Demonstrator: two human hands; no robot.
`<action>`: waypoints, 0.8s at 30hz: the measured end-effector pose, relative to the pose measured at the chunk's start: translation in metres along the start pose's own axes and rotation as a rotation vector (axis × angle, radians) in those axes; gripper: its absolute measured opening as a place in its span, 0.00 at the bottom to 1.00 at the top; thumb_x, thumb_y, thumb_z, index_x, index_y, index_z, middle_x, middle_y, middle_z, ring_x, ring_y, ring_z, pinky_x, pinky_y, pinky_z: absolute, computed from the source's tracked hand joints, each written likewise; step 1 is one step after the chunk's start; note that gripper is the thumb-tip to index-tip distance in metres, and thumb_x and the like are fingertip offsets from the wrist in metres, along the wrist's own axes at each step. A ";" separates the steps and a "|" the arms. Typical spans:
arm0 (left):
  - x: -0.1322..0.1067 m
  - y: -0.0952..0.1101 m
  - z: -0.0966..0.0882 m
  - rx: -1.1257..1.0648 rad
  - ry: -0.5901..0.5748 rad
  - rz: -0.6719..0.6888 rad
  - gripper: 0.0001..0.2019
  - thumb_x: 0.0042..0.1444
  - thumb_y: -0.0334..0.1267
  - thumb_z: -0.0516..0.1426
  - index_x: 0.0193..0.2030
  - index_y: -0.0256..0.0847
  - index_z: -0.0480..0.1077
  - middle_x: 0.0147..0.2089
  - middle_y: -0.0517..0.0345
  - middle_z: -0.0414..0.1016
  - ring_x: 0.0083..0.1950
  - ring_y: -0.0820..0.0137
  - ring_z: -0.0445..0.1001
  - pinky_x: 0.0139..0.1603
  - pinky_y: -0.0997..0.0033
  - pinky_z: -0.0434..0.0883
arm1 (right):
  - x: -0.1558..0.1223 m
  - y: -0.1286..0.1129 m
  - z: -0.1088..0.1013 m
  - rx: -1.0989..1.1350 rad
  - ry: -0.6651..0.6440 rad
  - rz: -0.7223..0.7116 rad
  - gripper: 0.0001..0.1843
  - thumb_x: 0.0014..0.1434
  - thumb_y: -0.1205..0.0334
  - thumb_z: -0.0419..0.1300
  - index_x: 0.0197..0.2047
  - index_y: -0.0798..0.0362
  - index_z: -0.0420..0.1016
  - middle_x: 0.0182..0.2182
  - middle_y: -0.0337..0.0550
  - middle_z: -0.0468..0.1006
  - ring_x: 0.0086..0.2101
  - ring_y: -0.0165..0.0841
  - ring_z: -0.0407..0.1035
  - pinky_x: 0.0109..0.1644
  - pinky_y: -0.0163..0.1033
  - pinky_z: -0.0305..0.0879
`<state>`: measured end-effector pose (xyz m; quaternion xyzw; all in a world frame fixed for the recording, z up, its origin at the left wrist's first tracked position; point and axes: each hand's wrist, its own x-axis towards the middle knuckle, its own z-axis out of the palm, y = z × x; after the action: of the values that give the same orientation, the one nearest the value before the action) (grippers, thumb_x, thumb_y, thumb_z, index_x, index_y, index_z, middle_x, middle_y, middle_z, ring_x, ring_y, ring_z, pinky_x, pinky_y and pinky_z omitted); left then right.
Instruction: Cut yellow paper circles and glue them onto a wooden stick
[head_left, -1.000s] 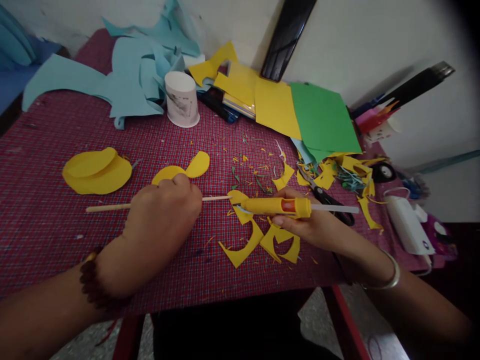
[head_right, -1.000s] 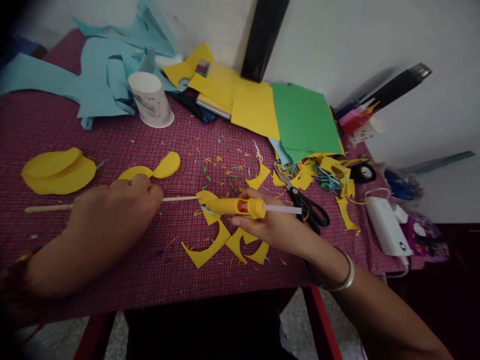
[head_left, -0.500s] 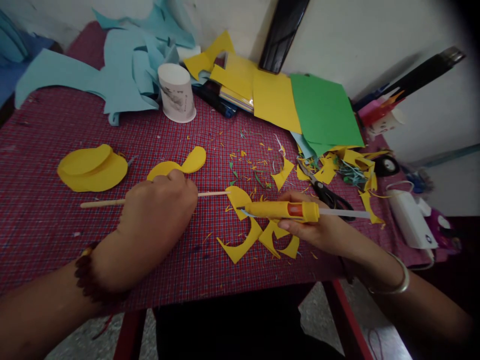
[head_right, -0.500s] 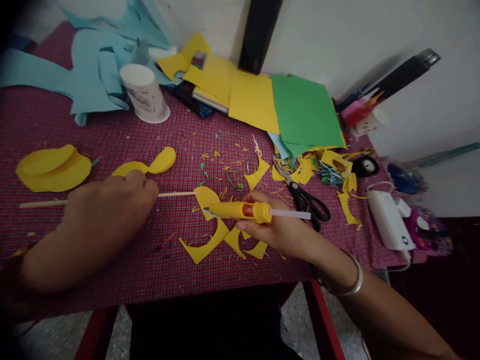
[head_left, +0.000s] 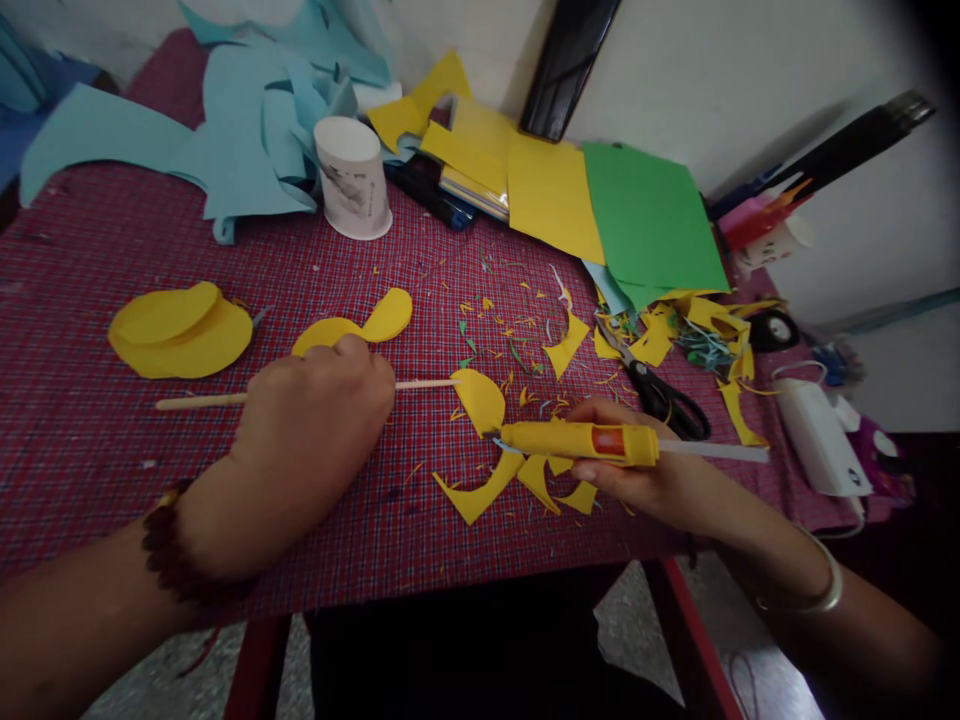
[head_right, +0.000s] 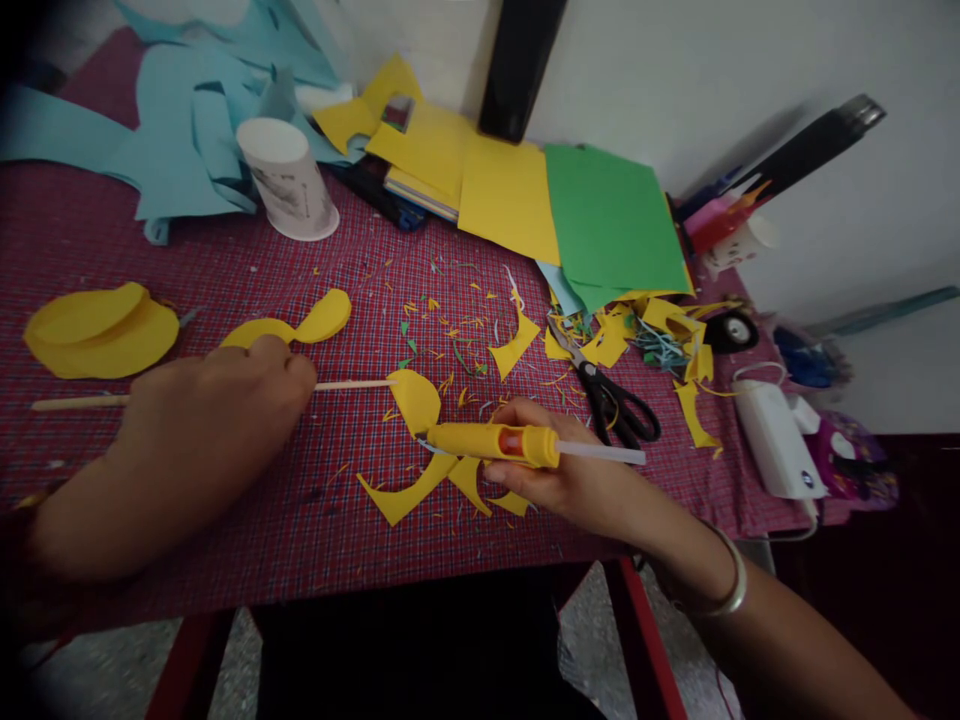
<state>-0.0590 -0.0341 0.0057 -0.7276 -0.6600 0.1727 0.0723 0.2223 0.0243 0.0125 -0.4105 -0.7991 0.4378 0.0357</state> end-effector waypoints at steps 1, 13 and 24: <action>0.000 0.000 0.000 0.005 0.010 0.002 0.19 0.58 0.24 0.38 0.32 0.37 0.67 0.30 0.49 0.67 0.29 0.59 0.72 0.21 0.68 0.56 | -0.001 0.000 0.000 0.018 0.003 0.002 0.12 0.59 0.55 0.60 0.44 0.50 0.67 0.36 0.43 0.75 0.34 0.34 0.71 0.34 0.37 0.69; -0.001 -0.001 0.001 0.000 0.062 0.005 0.17 0.58 0.23 0.40 0.32 0.37 0.68 0.29 0.50 0.68 0.28 0.59 0.73 0.21 0.67 0.59 | 0.033 0.000 0.005 -0.114 0.210 -0.094 0.12 0.59 0.52 0.59 0.41 0.50 0.67 0.35 0.44 0.73 0.33 0.36 0.69 0.35 0.42 0.67; 0.000 -0.001 0.002 -0.008 0.066 0.011 0.17 0.57 0.22 0.41 0.30 0.38 0.68 0.29 0.48 0.69 0.28 0.60 0.73 0.21 0.67 0.62 | 0.048 -0.005 0.009 -0.102 0.173 -0.082 0.12 0.58 0.53 0.59 0.41 0.50 0.67 0.31 0.41 0.73 0.28 0.33 0.67 0.29 0.38 0.63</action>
<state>-0.0607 -0.0338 0.0038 -0.7367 -0.6540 0.1464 0.0904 0.1835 0.0495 -0.0037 -0.4152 -0.8304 0.3575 0.1014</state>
